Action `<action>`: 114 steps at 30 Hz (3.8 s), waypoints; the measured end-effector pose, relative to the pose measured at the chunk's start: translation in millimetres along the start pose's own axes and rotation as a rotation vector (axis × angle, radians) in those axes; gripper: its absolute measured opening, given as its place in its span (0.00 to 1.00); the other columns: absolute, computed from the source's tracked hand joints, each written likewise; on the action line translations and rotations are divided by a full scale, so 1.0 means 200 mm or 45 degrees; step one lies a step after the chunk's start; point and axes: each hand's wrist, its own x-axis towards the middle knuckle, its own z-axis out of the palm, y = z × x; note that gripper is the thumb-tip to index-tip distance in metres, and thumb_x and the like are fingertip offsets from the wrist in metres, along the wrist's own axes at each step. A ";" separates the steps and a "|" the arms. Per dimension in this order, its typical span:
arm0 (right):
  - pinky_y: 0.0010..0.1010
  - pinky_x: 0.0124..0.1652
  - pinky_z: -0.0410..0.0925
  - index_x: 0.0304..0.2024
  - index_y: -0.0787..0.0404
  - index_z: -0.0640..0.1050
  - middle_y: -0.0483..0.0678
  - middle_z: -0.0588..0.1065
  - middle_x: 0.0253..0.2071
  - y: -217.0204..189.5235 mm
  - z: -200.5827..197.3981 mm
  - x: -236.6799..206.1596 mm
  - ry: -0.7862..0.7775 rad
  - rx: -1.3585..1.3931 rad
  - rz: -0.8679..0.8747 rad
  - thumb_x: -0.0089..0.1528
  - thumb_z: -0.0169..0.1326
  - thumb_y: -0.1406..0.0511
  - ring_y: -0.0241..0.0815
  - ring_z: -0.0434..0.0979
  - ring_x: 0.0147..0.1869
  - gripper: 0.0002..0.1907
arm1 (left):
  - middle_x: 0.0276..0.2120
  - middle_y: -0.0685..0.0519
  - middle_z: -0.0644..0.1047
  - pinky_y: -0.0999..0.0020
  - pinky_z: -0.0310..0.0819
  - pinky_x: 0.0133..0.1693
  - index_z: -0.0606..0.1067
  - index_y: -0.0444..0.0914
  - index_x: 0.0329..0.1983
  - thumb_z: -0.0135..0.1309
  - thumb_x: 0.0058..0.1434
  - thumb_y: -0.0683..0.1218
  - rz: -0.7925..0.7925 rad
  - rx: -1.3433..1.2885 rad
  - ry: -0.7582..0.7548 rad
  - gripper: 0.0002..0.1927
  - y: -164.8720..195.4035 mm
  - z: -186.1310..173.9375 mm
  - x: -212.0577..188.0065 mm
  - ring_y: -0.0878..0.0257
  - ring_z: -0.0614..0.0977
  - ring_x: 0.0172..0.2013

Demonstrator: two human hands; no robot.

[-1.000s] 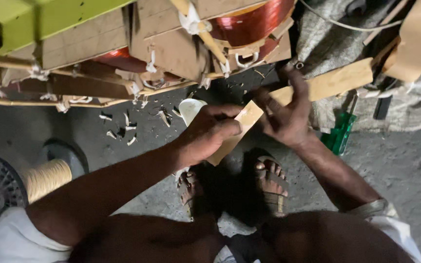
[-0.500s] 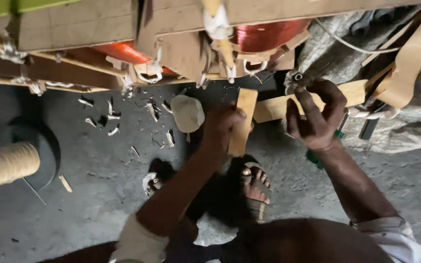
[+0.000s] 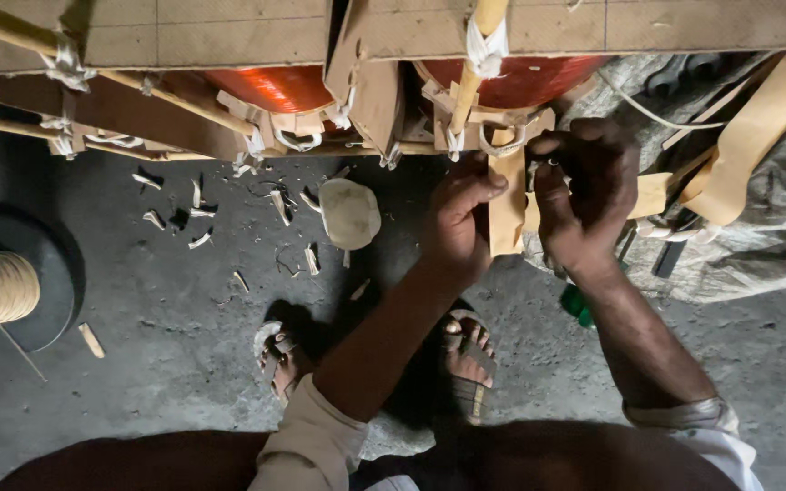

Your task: The person sits on the floor in front of a coil winding machine and ties knots with white string around wooden dowels and paper spacers, securing them to the machine frame. They pull the string tight, tear off small pieces, and work on successive dowel positions along the machine.

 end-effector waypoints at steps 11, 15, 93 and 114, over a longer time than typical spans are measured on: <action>0.23 0.55 0.70 0.63 0.72 0.70 0.51 0.76 0.52 -0.03 -0.09 0.10 -0.157 -0.253 0.035 0.77 0.50 0.73 0.34 0.76 0.52 0.13 | 0.38 0.55 0.78 0.71 0.72 0.44 0.79 0.32 0.46 0.64 0.68 0.42 -1.028 -1.195 0.215 0.09 -0.07 0.18 0.02 0.69 0.77 0.40; 0.24 0.55 0.71 0.64 0.73 0.70 0.52 0.77 0.50 -0.05 -0.09 0.13 -0.206 -0.388 0.007 0.75 0.51 0.75 0.35 0.77 0.52 0.15 | 0.42 0.56 0.81 0.73 0.74 0.47 0.80 0.34 0.48 0.63 0.64 0.39 -0.947 -1.143 0.318 0.11 -0.11 0.22 0.00 0.70 0.79 0.42; 0.42 0.45 0.76 0.48 0.67 0.81 0.60 0.75 0.45 -0.07 0.00 0.20 -0.471 -1.049 -0.982 0.53 0.59 0.75 0.56 0.80 0.47 0.19 | 0.37 0.53 0.83 0.70 0.76 0.45 0.82 0.32 0.48 0.60 0.69 0.50 -0.929 -0.506 -0.004 0.16 -0.04 -0.07 0.10 0.67 0.80 0.40; 0.34 0.53 0.77 0.52 0.70 0.80 0.55 0.78 0.55 -0.23 0.06 0.34 -0.624 -1.045 -0.666 0.64 0.64 0.76 0.48 0.82 0.57 0.14 | 0.26 0.57 0.71 0.73 0.62 0.26 0.72 0.33 0.40 0.52 0.69 0.35 -0.807 -1.114 0.254 0.02 -0.19 0.11 -0.04 0.70 0.69 0.23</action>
